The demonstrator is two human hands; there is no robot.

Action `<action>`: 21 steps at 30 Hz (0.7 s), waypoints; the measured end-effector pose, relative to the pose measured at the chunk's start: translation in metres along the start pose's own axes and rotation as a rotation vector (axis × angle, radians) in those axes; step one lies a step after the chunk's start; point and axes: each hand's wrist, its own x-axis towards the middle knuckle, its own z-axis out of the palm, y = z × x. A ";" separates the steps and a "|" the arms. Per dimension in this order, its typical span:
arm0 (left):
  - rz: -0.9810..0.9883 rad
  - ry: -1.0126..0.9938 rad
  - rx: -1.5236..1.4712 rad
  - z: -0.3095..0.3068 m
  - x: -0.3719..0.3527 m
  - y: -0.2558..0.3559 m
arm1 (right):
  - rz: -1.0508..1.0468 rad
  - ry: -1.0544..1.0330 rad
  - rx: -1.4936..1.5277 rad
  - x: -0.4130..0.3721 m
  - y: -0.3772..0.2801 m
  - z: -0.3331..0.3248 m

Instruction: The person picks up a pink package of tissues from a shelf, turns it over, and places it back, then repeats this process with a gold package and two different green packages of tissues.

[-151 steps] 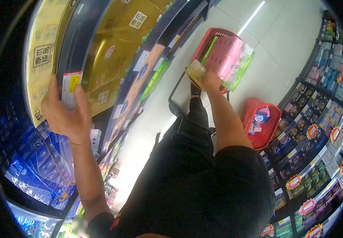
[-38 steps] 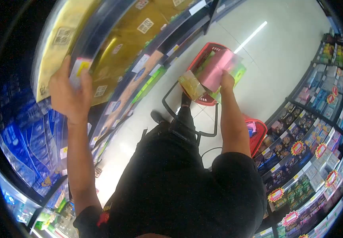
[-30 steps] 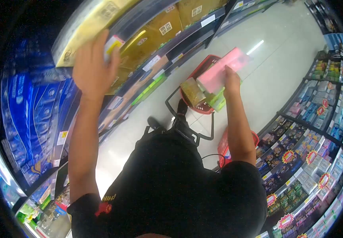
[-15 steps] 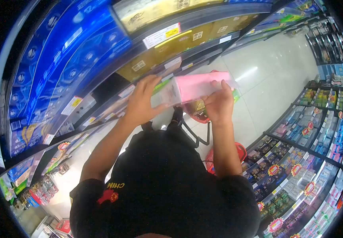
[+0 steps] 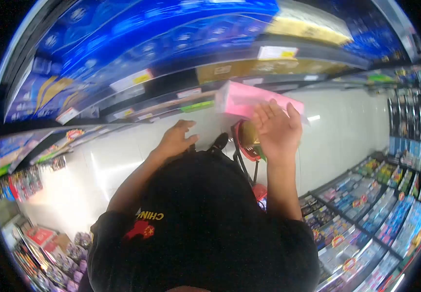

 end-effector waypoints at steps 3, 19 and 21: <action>-0.131 0.017 -0.080 0.005 -0.024 -0.029 | 0.048 -0.114 -0.071 0.003 0.006 -0.004; -0.665 0.277 -1.478 -0.004 -0.046 -0.105 | 0.263 -0.601 -0.515 -0.019 0.120 0.041; -0.389 0.397 -1.303 0.002 -0.048 -0.125 | 0.302 -0.616 -0.634 -0.030 0.137 0.050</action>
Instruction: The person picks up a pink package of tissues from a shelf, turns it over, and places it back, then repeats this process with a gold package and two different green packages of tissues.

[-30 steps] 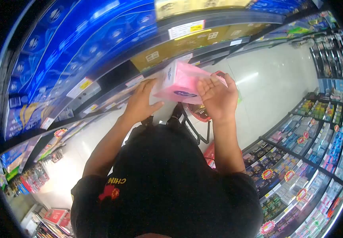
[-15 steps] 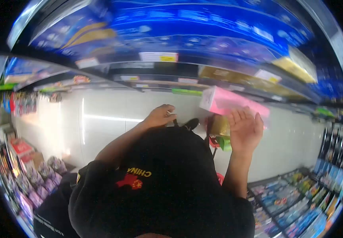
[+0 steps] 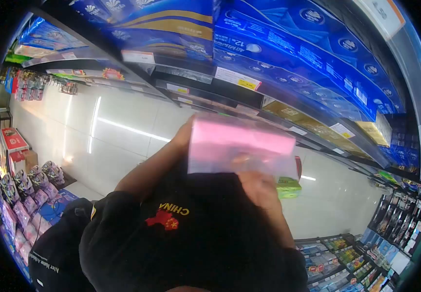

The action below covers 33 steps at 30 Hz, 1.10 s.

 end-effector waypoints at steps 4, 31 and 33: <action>0.469 -0.183 -0.127 0.002 -0.031 0.044 | 0.202 -0.265 -0.279 0.029 -0.014 0.024; 0.521 0.297 -0.404 -0.087 -0.030 0.148 | 0.189 -0.295 -0.467 0.158 0.056 0.052; 0.638 0.327 -0.313 -0.082 -0.034 0.146 | 0.203 -0.281 -0.431 0.170 0.057 0.062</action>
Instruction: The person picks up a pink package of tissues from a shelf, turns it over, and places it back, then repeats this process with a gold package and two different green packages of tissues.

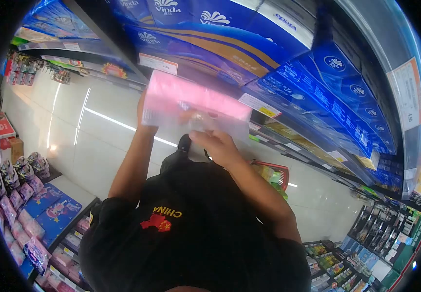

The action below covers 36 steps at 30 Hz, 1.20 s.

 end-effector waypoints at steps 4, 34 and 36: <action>0.077 0.128 0.037 0.034 -0.017 0.017 | 0.017 0.001 0.051 0.008 -0.005 0.008; 0.337 0.297 0.412 0.029 -0.041 0.010 | -0.144 0.562 -0.288 -0.042 0.032 -0.047; 0.333 0.325 0.464 0.038 -0.047 0.009 | -0.156 0.563 -0.304 -0.042 0.038 -0.049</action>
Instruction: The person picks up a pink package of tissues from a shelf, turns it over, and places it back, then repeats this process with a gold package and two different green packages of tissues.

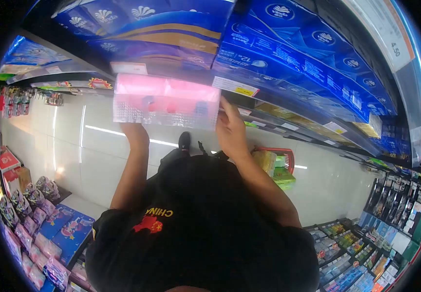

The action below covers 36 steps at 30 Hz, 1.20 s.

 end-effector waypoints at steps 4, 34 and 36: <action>-0.034 0.010 0.067 -0.004 0.009 -0.013 | -0.045 -0.013 -0.201 0.010 0.003 -0.003; -0.095 -0.330 -0.113 0.012 0.049 0.033 | 0.034 0.082 -0.019 0.070 0.018 -0.003; -0.077 -0.402 -0.072 0.011 0.050 0.037 | 0.088 0.097 -0.077 0.072 0.018 -0.006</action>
